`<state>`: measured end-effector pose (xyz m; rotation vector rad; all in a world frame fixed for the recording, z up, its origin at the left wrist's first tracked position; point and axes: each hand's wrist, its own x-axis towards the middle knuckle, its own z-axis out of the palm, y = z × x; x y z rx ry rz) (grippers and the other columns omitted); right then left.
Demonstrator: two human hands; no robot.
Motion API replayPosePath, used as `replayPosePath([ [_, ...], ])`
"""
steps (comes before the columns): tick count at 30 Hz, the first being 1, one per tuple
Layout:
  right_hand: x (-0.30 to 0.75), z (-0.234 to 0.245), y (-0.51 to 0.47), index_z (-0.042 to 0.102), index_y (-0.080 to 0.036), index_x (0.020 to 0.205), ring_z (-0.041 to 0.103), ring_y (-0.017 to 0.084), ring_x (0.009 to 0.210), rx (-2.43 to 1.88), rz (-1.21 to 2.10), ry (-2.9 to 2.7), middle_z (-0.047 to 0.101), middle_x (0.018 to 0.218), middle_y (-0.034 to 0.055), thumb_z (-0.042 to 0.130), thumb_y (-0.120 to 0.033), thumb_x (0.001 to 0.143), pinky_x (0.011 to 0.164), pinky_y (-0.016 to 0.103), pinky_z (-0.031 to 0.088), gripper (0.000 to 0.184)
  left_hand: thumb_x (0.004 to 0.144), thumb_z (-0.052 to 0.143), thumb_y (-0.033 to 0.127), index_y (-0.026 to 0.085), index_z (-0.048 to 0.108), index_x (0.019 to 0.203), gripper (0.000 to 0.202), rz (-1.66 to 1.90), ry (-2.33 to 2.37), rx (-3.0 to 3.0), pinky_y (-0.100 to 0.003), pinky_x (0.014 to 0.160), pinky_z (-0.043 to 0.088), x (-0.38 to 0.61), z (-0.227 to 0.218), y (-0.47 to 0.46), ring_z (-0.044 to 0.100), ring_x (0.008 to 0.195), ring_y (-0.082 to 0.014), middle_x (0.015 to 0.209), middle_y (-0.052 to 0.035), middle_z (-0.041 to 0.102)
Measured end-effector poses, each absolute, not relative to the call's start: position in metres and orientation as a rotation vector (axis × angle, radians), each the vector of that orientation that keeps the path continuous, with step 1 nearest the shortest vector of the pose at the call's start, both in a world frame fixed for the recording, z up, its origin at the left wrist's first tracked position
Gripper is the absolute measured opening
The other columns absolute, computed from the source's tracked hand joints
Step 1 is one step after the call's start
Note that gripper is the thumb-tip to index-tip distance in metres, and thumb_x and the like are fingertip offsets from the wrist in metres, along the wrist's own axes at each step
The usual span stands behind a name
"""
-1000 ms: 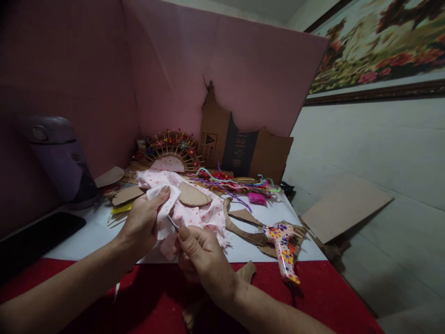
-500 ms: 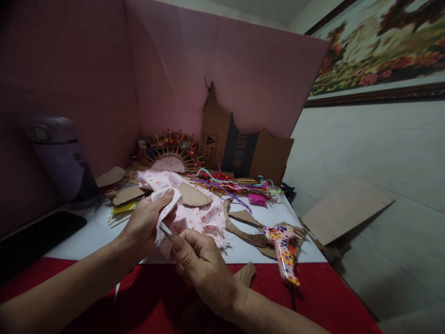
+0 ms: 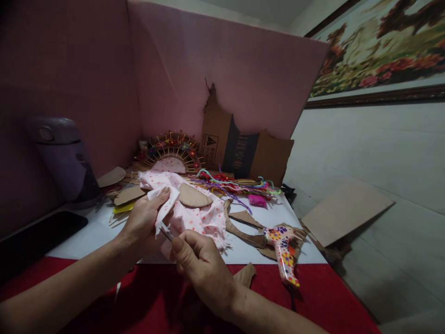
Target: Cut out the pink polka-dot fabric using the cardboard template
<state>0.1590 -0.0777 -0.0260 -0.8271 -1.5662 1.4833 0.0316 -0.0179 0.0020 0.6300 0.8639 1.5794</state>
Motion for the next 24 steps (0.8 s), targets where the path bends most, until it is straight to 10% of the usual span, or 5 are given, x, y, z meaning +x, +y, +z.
replayPosePath([
  [24, 0.159, -0.027, -0.069, 0.049, -0.018, 0.074, 0.014, 0.003, 0.037, -0.941, 1.858, -1.15, 0.032, 0.046, -0.0092, 0.047, -0.063, 0.08, 0.034, 0.016, 0.007, 0.046, 0.067, 0.066, 0.021, 0.013, 0.058, 0.074, 0.013, 1.703, 0.883, 0.602, -0.022, 0.037, 0.041, 0.027, -0.002, -0.007, 0.051, 0.039, -0.0119, 0.051, 0.002, 0.057],
])
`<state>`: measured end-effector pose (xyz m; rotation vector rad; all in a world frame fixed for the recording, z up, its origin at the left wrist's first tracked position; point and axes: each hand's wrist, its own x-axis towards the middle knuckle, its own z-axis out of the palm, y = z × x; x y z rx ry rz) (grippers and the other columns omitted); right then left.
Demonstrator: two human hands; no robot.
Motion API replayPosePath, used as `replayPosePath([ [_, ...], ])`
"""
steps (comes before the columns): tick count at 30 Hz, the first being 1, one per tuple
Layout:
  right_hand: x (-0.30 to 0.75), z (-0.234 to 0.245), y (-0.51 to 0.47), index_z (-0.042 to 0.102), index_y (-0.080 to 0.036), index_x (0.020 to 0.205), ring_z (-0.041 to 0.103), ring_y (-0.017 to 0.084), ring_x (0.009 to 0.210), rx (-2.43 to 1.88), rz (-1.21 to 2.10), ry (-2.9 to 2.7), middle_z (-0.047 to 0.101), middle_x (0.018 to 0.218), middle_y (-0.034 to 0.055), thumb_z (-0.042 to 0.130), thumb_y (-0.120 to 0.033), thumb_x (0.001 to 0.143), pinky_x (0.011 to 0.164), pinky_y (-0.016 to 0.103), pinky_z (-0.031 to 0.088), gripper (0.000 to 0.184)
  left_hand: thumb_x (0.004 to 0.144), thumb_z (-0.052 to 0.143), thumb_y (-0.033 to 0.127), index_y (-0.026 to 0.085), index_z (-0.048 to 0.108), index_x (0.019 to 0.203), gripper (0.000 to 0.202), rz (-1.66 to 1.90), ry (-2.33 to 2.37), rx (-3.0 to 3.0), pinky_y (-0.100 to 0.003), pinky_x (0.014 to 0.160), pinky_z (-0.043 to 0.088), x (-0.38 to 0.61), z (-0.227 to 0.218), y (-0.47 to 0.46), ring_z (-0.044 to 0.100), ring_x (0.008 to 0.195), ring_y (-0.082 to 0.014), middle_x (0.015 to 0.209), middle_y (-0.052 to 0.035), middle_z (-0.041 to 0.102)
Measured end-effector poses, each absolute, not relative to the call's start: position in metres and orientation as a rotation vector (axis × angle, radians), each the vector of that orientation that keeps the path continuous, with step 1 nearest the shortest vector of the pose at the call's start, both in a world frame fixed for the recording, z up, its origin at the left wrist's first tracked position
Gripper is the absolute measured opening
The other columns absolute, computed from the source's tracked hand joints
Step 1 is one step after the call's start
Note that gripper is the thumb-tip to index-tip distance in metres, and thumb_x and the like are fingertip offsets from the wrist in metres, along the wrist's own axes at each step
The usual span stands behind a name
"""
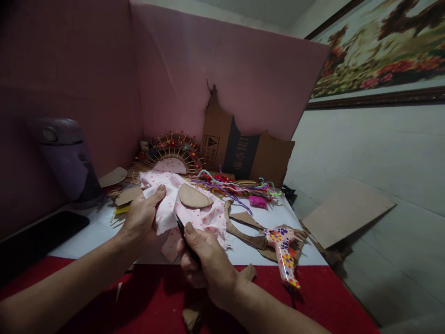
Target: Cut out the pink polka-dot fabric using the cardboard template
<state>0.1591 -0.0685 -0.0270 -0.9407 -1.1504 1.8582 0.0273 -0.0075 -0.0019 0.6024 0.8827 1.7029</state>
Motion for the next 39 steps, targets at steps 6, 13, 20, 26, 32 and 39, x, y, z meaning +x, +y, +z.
replayPosePath([
  [6, 0.1602, -0.0286, -0.0672, 0.049, -0.018, 0.073, 0.015, 0.003, 0.036, -0.918, 1.924, -1.1, 0.03, 0.045, -0.0093, 0.044, -0.062, 0.082, 0.034, 0.017, 0.006, 0.045, 0.065, 0.07, 0.027, 0.015, 0.056, 0.071, 0.019, 1.671, 0.885, 0.634, -0.023, 0.036, 0.042, 0.0277, -0.0037, -0.0085, 0.049, 0.036, -0.011, 0.048, 0.004, 0.055],
  [13, 0.1607, -0.0305, -0.0674, 0.051, -0.017, 0.074, 0.015, 0.002, 0.035, -0.888, 1.969, -1.103, 0.033, 0.045, -0.0092, 0.047, -0.061, 0.082, 0.034, 0.017, 0.007, 0.044, 0.065, 0.069, 0.025, 0.015, 0.056, 0.07, 0.017, 1.685, 0.876, 0.599, -0.023, 0.038, 0.043, 0.0286, -0.0007, -0.0101, 0.05, 0.037, -0.011, 0.049, 0.0031, 0.058],
  [20, 0.1602, -0.029, -0.0673, 0.05, -0.017, 0.074, 0.015, 0.002, 0.034, -0.885, 1.974, -1.073, 0.033, 0.044, -0.0101, 0.051, -0.064, 0.077, 0.033, 0.016, 0.007, 0.047, 0.067, 0.067, 0.025, 0.016, 0.055, 0.072, 0.016, 1.711, 0.878, 0.634, -0.022, 0.037, 0.042, 0.031, -0.004, -0.0099, 0.048, 0.038, -0.0106, 0.05, 0.0047, 0.055],
  [26, 0.1602, -0.0304, -0.0666, 0.051, -0.017, 0.075, 0.017, 0.002, 0.034, -0.893, 1.997, -1.033, 0.034, 0.044, -0.0097, 0.048, -0.063, 0.08, 0.034, 0.017, 0.007, 0.046, 0.066, 0.068, 0.028, 0.016, 0.054, 0.07, 0.019, 1.745, 0.895, 0.682, -0.02, 0.038, 0.04, 0.0324, -0.0041, -0.0114, 0.043, 0.036, -0.0076, 0.049, 0.0066, 0.052],
  [32, 0.1587, -0.0287, -0.0683, 0.051, -0.017, 0.074, 0.018, 0.002, 0.034, -0.909, 1.992, -0.999, 0.033, 0.044, -0.0096, 0.048, -0.065, 0.079, 0.034, 0.016, 0.007, 0.048, 0.067, 0.069, 0.031, 0.016, 0.053, 0.068, 0.021, 1.827, 0.912, 0.735, -0.018, 0.04, 0.037, 0.0328, -0.0056, -0.0109, 0.04, 0.038, -0.0056, 0.049, 0.0078, 0.048],
  [39, 0.1587, -0.0271, -0.0687, 0.05, -0.017, 0.076, 0.016, 0.002, 0.033, -0.871, 2.028, -0.959, 0.032, 0.043, -0.0104, 0.05, -0.066, 0.077, 0.034, 0.015, 0.008, 0.049, 0.071, 0.067, 0.031, 0.017, 0.052, 0.067, 0.021, 1.895, 0.918, 0.823, -0.016, 0.038, 0.033, 0.0327, -0.0045, -0.0118, 0.037, 0.039, -0.0054, 0.05, 0.0081, 0.045],
])
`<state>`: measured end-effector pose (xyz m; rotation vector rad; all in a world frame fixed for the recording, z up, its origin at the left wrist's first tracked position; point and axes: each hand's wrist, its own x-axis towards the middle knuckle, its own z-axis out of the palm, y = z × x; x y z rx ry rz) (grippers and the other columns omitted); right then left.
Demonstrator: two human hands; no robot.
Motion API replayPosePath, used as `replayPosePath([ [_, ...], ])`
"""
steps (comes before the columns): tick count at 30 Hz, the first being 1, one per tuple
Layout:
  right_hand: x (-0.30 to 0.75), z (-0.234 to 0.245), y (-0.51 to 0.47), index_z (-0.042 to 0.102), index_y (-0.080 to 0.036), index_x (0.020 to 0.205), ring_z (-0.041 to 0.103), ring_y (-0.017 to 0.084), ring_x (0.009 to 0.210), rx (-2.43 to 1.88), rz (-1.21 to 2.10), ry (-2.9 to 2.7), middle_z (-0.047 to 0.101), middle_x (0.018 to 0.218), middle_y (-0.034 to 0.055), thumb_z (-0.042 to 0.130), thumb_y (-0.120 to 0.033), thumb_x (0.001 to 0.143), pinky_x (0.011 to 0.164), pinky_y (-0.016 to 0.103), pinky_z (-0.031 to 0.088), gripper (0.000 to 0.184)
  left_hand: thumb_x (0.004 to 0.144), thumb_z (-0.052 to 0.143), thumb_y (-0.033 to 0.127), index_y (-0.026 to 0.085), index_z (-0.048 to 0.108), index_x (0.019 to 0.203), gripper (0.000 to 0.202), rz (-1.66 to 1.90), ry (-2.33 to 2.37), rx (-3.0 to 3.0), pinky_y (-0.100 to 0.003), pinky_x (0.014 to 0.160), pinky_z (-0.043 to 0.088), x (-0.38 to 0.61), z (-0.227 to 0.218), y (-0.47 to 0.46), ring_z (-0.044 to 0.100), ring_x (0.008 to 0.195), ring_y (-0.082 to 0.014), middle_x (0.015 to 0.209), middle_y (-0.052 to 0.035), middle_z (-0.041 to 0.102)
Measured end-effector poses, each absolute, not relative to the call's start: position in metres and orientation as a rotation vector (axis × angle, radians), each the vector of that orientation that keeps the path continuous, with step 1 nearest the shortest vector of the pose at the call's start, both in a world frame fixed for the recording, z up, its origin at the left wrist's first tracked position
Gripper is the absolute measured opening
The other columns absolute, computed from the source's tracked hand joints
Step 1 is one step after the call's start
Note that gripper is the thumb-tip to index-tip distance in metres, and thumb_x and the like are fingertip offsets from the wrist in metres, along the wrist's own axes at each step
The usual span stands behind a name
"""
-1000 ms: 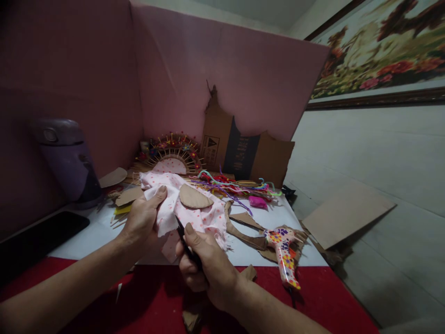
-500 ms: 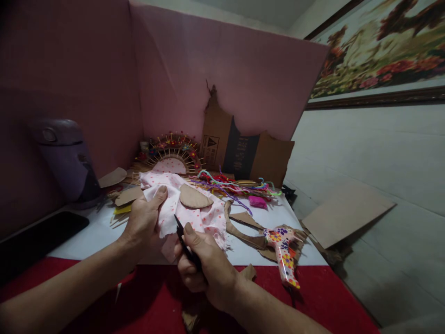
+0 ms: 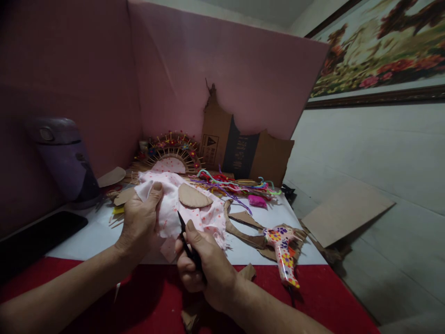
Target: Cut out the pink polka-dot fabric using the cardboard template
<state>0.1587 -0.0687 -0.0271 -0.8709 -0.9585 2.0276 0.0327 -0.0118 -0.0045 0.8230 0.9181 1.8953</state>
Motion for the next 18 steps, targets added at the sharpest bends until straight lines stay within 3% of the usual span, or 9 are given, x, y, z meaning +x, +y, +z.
replayPosePath([
  [6, 0.159, -0.0266, -0.0689, 0.05, -0.018, 0.075, 0.016, 0.002, 0.034, -0.852, 2.045, -0.952, 0.032, 0.044, -0.0101, 0.05, -0.066, 0.076, 0.034, 0.015, 0.008, 0.049, 0.069, 0.069, 0.038, 0.018, 0.05, 0.063, 0.028, 1.917, 0.923, 0.866, -0.016, 0.036, 0.029, 0.0324, -0.0061, -0.0137, 0.032, 0.038, -0.0049, 0.048, 0.0091, 0.038],
  [18, 0.1583, -0.0253, -0.07, 0.049, -0.018, 0.074, 0.014, 0.001, 0.034, -0.824, 2.029, -0.88, 0.032, 0.043, -0.0103, 0.051, -0.066, 0.076, 0.034, 0.015, 0.007, 0.048, 0.066, 0.071, 0.042, 0.017, 0.055, 0.065, 0.03, 1.938, 0.943, 0.897, -0.018, 0.039, 0.032, 0.0307, -0.0099, -0.01, 0.038, 0.043, -0.0069, 0.052, 0.0067, 0.045],
])
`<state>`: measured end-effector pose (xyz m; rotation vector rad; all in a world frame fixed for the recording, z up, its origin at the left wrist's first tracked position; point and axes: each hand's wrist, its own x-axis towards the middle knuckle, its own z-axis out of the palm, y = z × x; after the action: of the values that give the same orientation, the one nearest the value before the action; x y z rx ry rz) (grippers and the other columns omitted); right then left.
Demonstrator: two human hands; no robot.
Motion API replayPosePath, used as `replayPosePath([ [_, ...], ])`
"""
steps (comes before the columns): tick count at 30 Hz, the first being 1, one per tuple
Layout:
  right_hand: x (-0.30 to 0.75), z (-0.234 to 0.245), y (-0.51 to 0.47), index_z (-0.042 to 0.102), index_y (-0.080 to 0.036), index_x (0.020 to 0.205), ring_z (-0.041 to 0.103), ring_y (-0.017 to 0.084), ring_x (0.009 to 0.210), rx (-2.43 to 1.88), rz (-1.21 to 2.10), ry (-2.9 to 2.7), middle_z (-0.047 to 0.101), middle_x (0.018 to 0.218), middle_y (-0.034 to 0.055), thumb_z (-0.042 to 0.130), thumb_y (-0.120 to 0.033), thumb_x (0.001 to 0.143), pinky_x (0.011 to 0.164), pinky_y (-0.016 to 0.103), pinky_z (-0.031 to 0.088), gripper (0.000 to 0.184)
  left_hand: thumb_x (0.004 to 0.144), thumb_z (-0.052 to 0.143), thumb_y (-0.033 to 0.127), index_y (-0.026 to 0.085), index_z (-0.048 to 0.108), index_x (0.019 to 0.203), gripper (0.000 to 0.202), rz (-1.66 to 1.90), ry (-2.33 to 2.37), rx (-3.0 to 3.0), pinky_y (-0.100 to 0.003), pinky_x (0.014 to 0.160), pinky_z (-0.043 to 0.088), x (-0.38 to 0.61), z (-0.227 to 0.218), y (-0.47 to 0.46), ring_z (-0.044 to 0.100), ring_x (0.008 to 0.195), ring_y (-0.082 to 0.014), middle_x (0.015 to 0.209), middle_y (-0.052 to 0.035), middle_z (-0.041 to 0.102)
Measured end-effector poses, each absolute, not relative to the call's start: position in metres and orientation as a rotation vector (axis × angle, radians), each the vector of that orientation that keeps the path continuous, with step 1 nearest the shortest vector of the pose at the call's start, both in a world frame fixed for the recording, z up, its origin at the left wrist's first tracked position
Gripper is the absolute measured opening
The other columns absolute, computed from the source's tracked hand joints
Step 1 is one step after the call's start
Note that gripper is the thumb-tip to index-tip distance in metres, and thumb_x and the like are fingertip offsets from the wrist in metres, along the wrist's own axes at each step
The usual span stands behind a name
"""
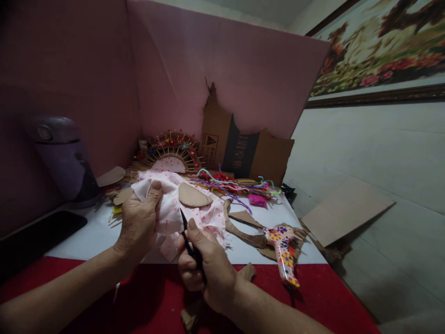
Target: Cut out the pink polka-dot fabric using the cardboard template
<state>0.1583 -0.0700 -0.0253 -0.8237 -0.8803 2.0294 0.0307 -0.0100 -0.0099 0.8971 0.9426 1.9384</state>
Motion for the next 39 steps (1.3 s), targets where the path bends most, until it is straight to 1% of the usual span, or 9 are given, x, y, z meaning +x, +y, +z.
replayPosePath([
  [5, 0.158, -0.0241, -0.0711, 0.049, -0.017, 0.073, 0.014, 0.001, 0.035, -0.826, 2.02, -0.863, 0.031, 0.044, -0.0103, 0.054, -0.065, 0.075, 0.034, 0.015, 0.007, 0.048, 0.066, 0.071, 0.042, 0.017, 0.053, 0.062, 0.031, 1.949, 0.918, 0.914, -0.018, 0.04, 0.031, 0.0319, -0.007, -0.0122, 0.037, 0.044, -0.0068, 0.052, 0.0069, 0.043],
  [10, 0.1585, -0.0249, -0.072, 0.049, -0.017, 0.074, 0.014, 0.001, 0.036, -0.815, 2.017, -0.864, 0.031, 0.045, -0.0101, 0.055, -0.063, 0.075, 0.035, 0.015, 0.007, 0.047, 0.065, 0.073, 0.038, 0.018, 0.048, 0.056, 0.033, 1.949, 0.868, 0.871, -0.018, 0.038, 0.026, 0.0331, -0.0048, -0.0135, 0.03, 0.042, -0.0054, 0.049, 0.0082, 0.037],
  [15, 0.1589, -0.0269, -0.0718, 0.049, -0.017, 0.075, 0.014, 0.002, 0.037, -0.803, 1.999, -0.884, 0.031, 0.045, -0.01, 0.055, -0.062, 0.076, 0.035, 0.015, 0.007, 0.045, 0.067, 0.072, 0.037, 0.018, 0.048, 0.059, 0.031, 1.93, 0.848, 0.896, -0.017, 0.038, 0.026, 0.032, -0.008, -0.0119, 0.03, 0.042, -0.0053, 0.051, 0.0083, 0.036],
  [21, 0.1582, -0.0257, -0.0728, 0.048, -0.017, 0.075, 0.013, 0.002, 0.036, -0.803, 1.984, -0.897, 0.031, 0.045, -0.0103, 0.056, -0.063, 0.075, 0.035, 0.016, 0.006, 0.046, 0.068, 0.071, 0.035, 0.018, 0.045, 0.058, 0.033, 1.919, 0.851, 0.909, -0.016, 0.037, 0.025, 0.0326, -0.0052, -0.0142, 0.028, 0.041, -0.0044, 0.05, 0.0087, 0.034],
  [26, 0.1579, -0.0243, -0.0739, 0.047, -0.018, 0.074, 0.014, 0.002, 0.037, -0.819, 1.983, -0.911, 0.03, 0.045, -0.0104, 0.057, -0.063, 0.073, 0.035, 0.016, 0.006, 0.047, 0.067, 0.072, 0.035, 0.017, 0.049, 0.06, 0.031, 1.891, 0.841, 0.891, -0.016, 0.038, 0.028, 0.0328, -0.005, -0.0135, 0.032, 0.042, -0.0045, 0.05, 0.0084, 0.039],
  [32, 0.1569, -0.0221, -0.0759, 0.048, -0.017, 0.072, 0.014, 0.002, 0.038, -0.866, 1.906, -1.007, 0.03, 0.047, -0.01, 0.054, -0.065, 0.074, 0.036, 0.016, 0.006, 0.048, 0.066, 0.072, 0.038, 0.016, 0.056, 0.068, 0.027, 1.85, 0.848, 0.886, -0.018, 0.042, 0.033, 0.0319, -0.0096, -0.0115, 0.042, 0.045, -0.0064, 0.055, 0.006, 0.05],
  [39, 0.157, -0.0246, -0.0756, 0.048, -0.018, 0.073, 0.013, 0.002, 0.038, -0.869, 1.907, -1.009, 0.028, 0.047, -0.0102, 0.052, -0.065, 0.075, 0.036, 0.017, 0.006, 0.048, 0.07, 0.069, 0.036, 0.016, 0.056, 0.069, 0.024, 1.826, 0.85, 0.916, -0.018, 0.043, 0.034, 0.0318, -0.0094, -0.0108, 0.043, 0.045, -0.0067, 0.055, 0.0058, 0.05],
])
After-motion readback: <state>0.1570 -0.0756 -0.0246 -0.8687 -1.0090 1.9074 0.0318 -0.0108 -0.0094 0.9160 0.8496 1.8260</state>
